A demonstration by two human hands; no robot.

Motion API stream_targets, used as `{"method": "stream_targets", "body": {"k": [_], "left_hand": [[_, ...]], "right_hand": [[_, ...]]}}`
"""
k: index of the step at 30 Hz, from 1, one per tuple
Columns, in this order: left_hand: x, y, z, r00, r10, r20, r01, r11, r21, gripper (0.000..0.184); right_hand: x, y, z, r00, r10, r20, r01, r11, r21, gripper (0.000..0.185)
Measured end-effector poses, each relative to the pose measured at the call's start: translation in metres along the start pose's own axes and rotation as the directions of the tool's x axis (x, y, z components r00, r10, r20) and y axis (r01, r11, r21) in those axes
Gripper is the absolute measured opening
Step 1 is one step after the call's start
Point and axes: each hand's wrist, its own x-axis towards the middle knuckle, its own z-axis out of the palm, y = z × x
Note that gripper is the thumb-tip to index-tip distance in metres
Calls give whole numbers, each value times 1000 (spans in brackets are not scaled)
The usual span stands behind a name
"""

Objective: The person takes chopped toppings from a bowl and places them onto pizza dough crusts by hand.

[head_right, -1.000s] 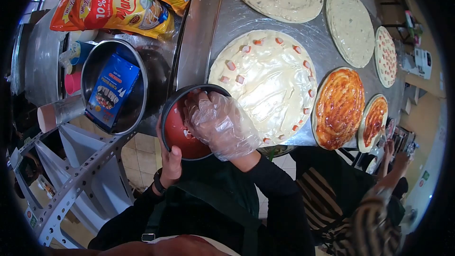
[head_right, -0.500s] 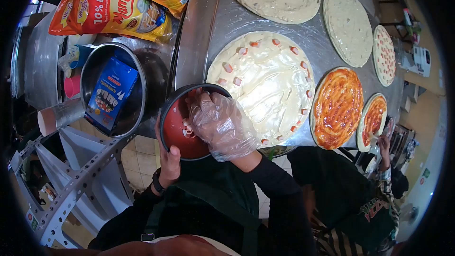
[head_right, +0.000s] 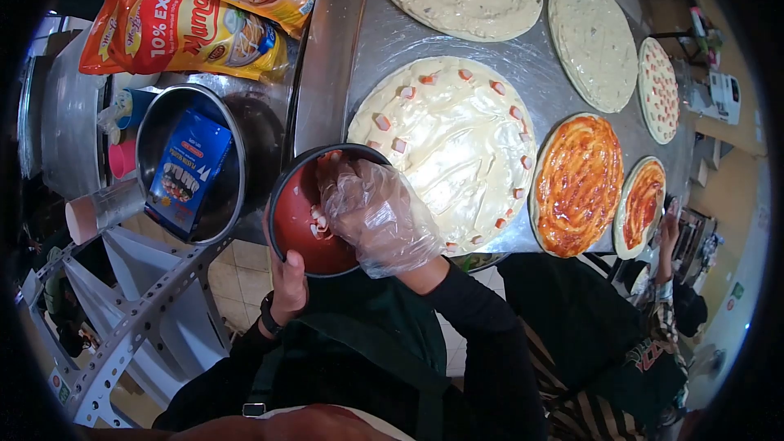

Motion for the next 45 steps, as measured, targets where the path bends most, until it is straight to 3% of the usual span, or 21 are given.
{"method": "stream_targets", "body": {"k": [2, 5, 8, 10, 11, 12, 13, 16, 17, 20, 23, 26, 27, 30, 31, 34, 39, 43, 45], "left_hand": [[-1, -1, 0, 1000, -28, -1, 28, 1000, 0, 96], [-3, -7, -6, 998, -66, 6, 66, 998, 1, 96], [-4, -11, -11, 996, -92, -8, 92, 996, -9, 96], [-5, -14, -15, 991, -126, -36, 126, 992, -8, 97], [-4, -15, -17, 992, -117, -54, 118, 993, 0, 97], [-5, -17, -19, 990, -120, -68, 121, 993, 1, 97], [-5, -18, -20, 989, -122, -80, 123, 992, 1, 97], [-7, -26, -28, 985, -140, -104, 144, 989, 29, 98], [-7, -26, -28, 983, -150, -105, 153, 988, 22, 99], [-6, -23, -27, 977, -178, -116, 180, 984, 11, 102], [-6, -27, -30, 974, -184, -132, 185, 983, -5, 103], [-7, -32, -37, 974, -173, -146, 175, 985, -2, 104], [-7, -31, -37, 974, -170, -148, 171, 985, -3, 104], [-5, -25, -37, 974, -164, -155, 163, 986, -14, 104], [-5, -23, -36, 974, -163, -158, 162, 987, -17, 104], [-6, -22, -37, 971, -162, -177, 161, 987, -18, 104], [-9, -26, -41, 964, -171, -202, 170, 985, -21, 104], [-7, -20, -38, 966, -167, -196, 162, 986, -42, 104], [-7, -19, -37, 965, -179, -194, 172, 984, -50, 104]], "right_hand": [[0, 2, -1, 1000, -18, -18, 17, 1000, -15, 36], [0, 2, -23, 995, 31, 94, -49, 979, 198, 29], [-3, 9, -38, 987, 150, -57, -103, 865, 491, 20], [-9, 19, -48, 905, 418, -75, -319, 785, 531, 11], [-9, 27, -52, 880, 461, -114, -399, 847, 351, 7], [-5, 34, -52, 815, 575, -72, -529, 789, 313, 6], [-9, 53, -34, 814, 540, -215, -504, 840, 202, 7], [-13, 89, -18, 888, 380, -257, -382, 923, 46, 13], [-13, 92, -15, 893, 366, -260, -358, 930, 79, 16], [-16, 92, -16, 926, 351, -141, -361, 932, -47, 16], [-20, 90, -19, 925, 358, -126, -361, 932, -1, 19], [-12, 99, -25, 947, 284, -150, -302, 946, -114, 20], [-7, 98, -25, 918, 359, -168, -376, 922, -86, 18], [9, 116, -23, 942, 267, -205, -280, 960, -33, 15], [18, 113, -28, 928, 337, -158, -328, 941, 77, 12], [28, 120, -23, 940, 311, -139, -317, 948, -18, 11], [37, 127, -24, 941, 323, -101, -323, 946, 11, 12], [35, 123, -26, 970, 197, -142, -197, 980, 16, 11], [36, 119, -30, 982, 184, -36, -184, 983, 6, 12]]}}
